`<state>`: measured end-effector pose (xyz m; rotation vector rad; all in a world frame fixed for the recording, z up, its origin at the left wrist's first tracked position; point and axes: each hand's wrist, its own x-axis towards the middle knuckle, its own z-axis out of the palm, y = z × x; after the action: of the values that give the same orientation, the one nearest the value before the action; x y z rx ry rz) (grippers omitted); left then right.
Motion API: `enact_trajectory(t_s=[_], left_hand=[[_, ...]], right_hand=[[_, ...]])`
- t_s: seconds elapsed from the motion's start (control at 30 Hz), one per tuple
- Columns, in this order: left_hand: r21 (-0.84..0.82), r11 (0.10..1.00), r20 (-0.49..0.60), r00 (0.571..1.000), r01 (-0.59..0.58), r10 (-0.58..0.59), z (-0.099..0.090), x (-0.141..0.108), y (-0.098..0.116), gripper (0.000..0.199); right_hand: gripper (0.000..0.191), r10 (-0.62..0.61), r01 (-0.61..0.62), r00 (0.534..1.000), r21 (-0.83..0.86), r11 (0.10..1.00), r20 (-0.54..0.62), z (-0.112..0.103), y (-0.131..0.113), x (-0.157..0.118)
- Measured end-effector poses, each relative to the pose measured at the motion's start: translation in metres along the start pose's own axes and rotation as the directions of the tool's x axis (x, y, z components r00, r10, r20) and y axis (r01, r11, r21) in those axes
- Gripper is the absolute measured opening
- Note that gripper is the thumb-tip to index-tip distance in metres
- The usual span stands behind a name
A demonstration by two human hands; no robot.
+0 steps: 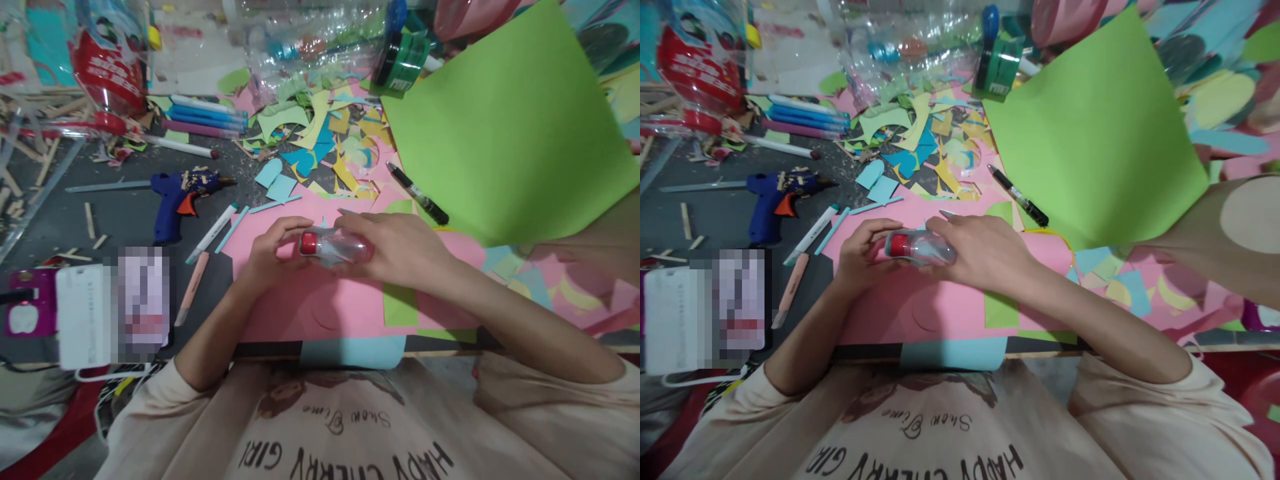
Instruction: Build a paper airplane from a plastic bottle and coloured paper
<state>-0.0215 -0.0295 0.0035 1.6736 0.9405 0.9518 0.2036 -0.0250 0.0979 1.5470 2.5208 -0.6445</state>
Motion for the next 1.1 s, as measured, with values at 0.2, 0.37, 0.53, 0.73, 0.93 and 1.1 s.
enact_trajectory(t_s=[0.2, 0.37, 0.53, 0.73, 0.93, 1.1], left_hand=[[-0.057, 0.998, -0.027, 0.999, -0.037, 0.036, 0.0012, 0.0008, -0.0036, 0.045], [-0.063, 0.998, -0.028, 1.0, -0.01, 0.008, -0.0001, 0.0013, -0.003, 0.052], [-0.085, 0.996, 0.002, 1.0, 0.015, -0.015, 0.0011, 0.0012, -0.0002, 0.05], [-0.053, 0.998, -0.025, 0.999, -0.028, 0.027, -0.0004, 0.0018, -0.002, 0.05], [-0.072, 0.997, 0.009, 1.0, 0.031, -0.03, 0.0006, 0.0008, -0.0039, 0.054], [-0.069, 0.997, 0.004, 0.999, 0.036, -0.036, 0.0028, 0.0007, -0.0035, 0.051]], right_hand=[[0.06, 0.029, -0.029, 1.0, -0.014, 0.999, -0.001, 0.002, 0.0002, 0.0009], [0.065, 0.012, -0.013, 1.0, -0.026, 1.0, -0.024, 0.0062, -0.0002, 0.0005], [0.065, 0.012, -0.013, 1.0, -0.04, 0.999, -0.02, 0.0075, -0.0037, -0.0024], [0.068, 0.045, -0.047, 0.997, -0.031, 0.998, -0.062, 0.0056, -0.0009, -0.0056], [0.068, 0.053, -0.055, 0.996, -0.016, 0.998, -0.071, 0.0057, -0.0004, -0.0055], [0.069, 0.046, -0.047, 0.997, -0.009, 0.999, -0.064, 0.0068, -0.0002, -0.0041]])
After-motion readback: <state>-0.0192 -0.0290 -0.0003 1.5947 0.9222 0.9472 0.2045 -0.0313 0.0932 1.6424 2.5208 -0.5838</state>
